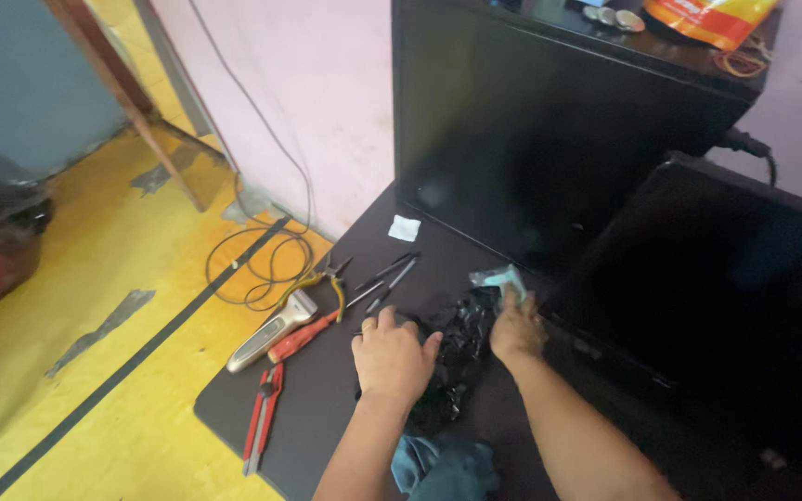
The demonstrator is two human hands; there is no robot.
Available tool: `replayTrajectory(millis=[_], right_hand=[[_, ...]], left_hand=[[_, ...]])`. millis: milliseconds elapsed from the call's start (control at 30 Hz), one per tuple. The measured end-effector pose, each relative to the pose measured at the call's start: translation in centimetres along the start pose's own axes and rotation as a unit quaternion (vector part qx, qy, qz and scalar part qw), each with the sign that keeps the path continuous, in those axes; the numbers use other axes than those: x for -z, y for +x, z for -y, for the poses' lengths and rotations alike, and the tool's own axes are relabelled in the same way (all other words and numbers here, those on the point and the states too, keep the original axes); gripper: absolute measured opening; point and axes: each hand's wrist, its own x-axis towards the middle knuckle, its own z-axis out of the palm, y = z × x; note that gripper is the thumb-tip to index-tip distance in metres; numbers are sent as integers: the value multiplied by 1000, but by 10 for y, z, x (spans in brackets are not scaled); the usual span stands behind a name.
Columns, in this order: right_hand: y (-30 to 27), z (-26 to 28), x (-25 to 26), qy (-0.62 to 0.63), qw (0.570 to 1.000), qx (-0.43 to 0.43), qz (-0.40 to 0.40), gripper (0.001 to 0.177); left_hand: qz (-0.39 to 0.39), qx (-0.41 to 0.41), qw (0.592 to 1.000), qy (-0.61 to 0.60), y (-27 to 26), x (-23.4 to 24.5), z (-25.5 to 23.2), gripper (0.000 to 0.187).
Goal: The person wipes a computer monitor and a computer tower with a cloth, then organizes various items on the desk. They place tools and a cloth into a red bag, move items from the desk to a chair, and wipe the top of the computer tower.
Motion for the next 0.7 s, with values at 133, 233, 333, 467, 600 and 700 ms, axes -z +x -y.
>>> replayTrajectory(millis=[133,233,333,467,600,700], right_hand=[[11,-22,-38,-43,993,76,-78,68],[1,-16,-25,0,993,98,-69,69],[-14,3,7,90,993,50,-56,65],[-17,24,28,65,996,-26,-63,77],[3,58,24,63,989,-68,-111,90],[26,79,11,97,948,116,-279,69]], left_hand=[[20,-28,999,-14,15,-11,-3,46],[69,-36,997,-25,21,-18,-8,45],[84,-46,995,-26,25,-20,-9,48],[105,-38,993,-23,27,-19,0,50],[88,-28,994,-49,30,-24,18,57],[66,-17,994,-85,33,-26,28,59]])
